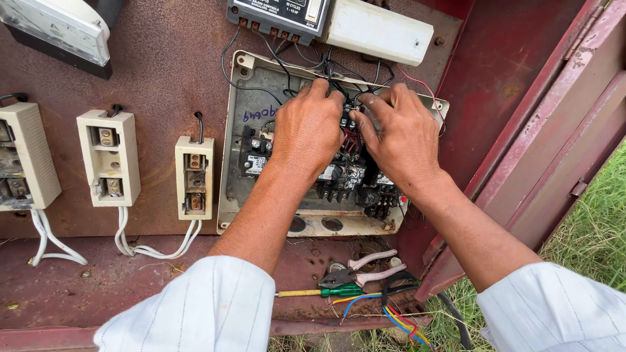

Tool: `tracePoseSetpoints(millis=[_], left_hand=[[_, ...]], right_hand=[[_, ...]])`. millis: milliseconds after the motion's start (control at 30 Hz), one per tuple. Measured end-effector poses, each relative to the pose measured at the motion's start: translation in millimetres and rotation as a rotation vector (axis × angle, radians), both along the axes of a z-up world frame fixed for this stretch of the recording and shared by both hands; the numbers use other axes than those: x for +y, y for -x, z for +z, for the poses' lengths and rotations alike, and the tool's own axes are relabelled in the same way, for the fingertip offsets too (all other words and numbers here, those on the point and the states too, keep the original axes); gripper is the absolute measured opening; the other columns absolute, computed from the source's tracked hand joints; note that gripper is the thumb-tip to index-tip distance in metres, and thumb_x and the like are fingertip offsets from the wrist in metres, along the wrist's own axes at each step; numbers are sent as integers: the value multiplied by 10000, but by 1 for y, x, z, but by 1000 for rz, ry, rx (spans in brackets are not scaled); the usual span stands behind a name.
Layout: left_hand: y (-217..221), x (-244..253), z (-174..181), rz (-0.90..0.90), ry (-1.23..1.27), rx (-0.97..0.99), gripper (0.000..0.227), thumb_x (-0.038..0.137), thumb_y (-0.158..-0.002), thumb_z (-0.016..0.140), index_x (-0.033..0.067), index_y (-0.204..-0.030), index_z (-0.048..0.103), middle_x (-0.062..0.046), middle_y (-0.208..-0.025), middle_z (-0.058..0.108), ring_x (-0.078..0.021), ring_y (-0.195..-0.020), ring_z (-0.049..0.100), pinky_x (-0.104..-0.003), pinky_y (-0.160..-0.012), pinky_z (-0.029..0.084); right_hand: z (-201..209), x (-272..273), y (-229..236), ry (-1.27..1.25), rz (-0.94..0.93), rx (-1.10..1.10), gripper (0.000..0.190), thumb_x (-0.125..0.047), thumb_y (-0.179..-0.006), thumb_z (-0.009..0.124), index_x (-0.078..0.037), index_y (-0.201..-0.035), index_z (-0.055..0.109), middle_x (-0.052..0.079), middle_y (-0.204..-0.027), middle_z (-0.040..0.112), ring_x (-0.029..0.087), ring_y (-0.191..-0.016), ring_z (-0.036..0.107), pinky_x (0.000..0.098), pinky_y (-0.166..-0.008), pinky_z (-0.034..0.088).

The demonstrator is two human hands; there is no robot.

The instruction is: The person works on the electrical components inside a metal box by hand and with a screwdriver. They connect and disconnect wires from terminals, loosen and tighten screws on the contactors, and use a multimeter to check the connections.

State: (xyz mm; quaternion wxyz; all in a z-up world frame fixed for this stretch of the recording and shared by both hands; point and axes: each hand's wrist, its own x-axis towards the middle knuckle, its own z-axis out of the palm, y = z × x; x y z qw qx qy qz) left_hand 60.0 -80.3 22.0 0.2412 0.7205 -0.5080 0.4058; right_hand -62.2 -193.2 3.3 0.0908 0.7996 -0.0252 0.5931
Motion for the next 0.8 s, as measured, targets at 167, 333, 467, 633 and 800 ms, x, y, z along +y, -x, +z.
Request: tracePoseSetpoints(millis=[167,333,467,633,800], left_hand=[[-4,1,1,-100,30,79,213,35,-782,731,14,-993,739,-185,-1035,665,-381,-907,706,-502,-781,572],[-5,-2,6,-221,131,300,96,47,-857,693,19,-923,756,-201,-929,729,-393,-857,730,-498,-792,571],[-4,-3,10,-156,93,428,105,65,-860,682,28,-923,757,-216,-919,741,-386,-880,732,-482,-811,569],[-12,-11,4,-184,138,421,139,20,-851,641,15,-959,729,-206,-965,732,-361,-907,732,-471,-825,566],[-22,-15,-10,-251,146,272,129,-20,-827,645,0,-932,717,-242,-1000,708,-434,-962,685,-515,-857,535]], right_hand=[[-4,-8,-11,-27,74,18,139,-177,-969,790,-52,-1020,756,92,-887,627,263,-822,659,424,-692,532],[-1,-11,-36,-755,310,13,162,-194,-972,756,-34,-957,775,10,-733,670,90,-609,602,318,-551,479],[-2,-17,-35,-1111,534,35,213,-224,-1004,679,-39,-957,773,-7,-669,632,41,-554,540,229,-465,398],[-11,-35,-19,-1283,578,12,150,-146,-975,623,-41,-985,729,-15,-732,657,40,-575,586,205,-449,426],[-43,-21,-5,-1065,498,220,152,-132,-1000,667,3,-1020,733,11,-772,685,56,-625,608,217,-539,463]])
